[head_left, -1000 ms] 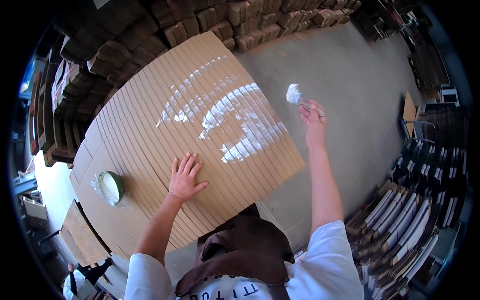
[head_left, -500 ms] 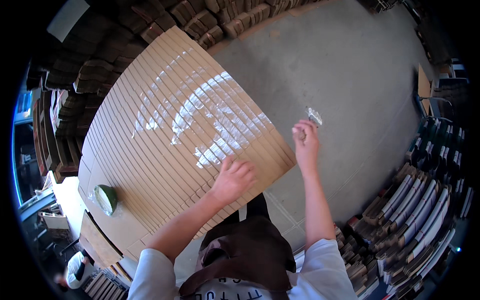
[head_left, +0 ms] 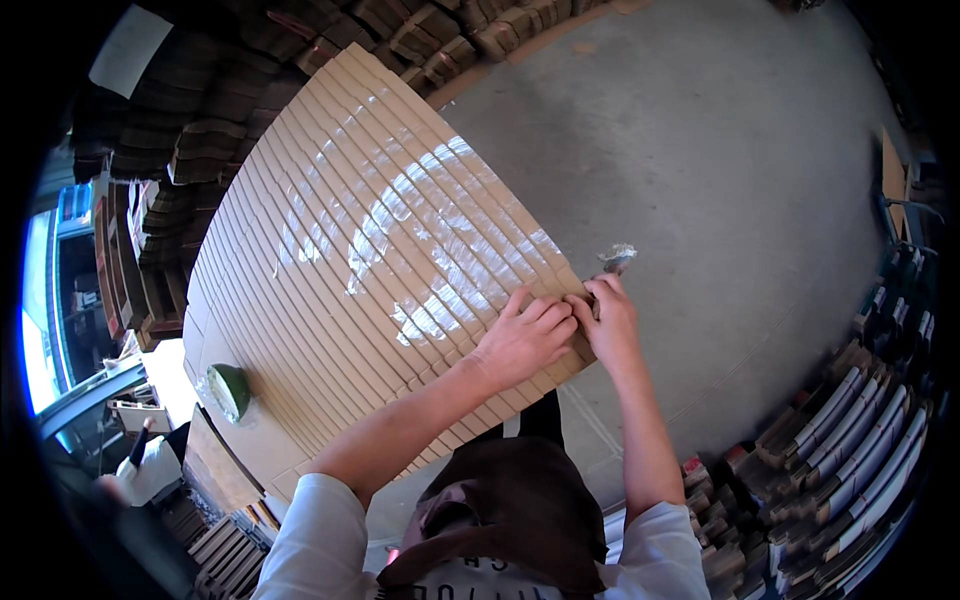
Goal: The person retrieves a container of white adhesive and a brush, then walks to a workbench. They repeatedly dip the brush and spread the adhesive across a large flat cardboard sheet, covering most of its surface area.
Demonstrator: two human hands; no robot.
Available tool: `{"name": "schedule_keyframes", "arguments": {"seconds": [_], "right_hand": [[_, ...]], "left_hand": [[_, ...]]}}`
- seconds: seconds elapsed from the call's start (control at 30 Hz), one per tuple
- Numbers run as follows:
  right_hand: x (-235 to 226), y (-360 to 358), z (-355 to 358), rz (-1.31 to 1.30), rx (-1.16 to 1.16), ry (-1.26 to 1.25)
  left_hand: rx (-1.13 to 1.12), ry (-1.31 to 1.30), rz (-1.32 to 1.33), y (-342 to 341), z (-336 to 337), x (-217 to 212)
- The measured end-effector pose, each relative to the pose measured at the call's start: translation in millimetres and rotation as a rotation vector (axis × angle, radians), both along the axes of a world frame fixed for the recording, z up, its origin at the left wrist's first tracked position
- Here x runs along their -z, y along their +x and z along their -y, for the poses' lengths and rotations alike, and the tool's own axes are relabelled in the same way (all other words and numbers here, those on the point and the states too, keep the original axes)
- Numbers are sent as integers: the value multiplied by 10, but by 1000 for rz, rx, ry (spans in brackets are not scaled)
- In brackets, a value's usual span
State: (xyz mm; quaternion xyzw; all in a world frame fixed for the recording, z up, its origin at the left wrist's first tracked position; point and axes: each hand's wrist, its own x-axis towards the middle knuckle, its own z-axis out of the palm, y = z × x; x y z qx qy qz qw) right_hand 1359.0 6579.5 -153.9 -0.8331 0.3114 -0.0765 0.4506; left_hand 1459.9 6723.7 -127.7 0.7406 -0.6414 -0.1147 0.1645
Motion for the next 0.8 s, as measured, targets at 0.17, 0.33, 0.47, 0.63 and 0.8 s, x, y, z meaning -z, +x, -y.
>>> {"name": "schedule_keyframes", "arguments": {"seconds": [0.17, 0.33, 0.47, 0.63, 0.8], "right_hand": [[67, -24, 13, 24, -16, -46], [86, -35, 29, 42, -35, -61], [88, -24, 11, 38, -34, -57], [91, -21, 15, 45, -30, -50], [95, -25, 23, 42, -42, -65]], "left_hand": [[34, 17, 21, 15, 92, 6], [58, 29, 11, 42, 127, -18], [63, 40, 5, 56, 119, -15], [72, 55, 0, 71, 127, -34], [74, 67, -6, 74, 133, -28]]}}
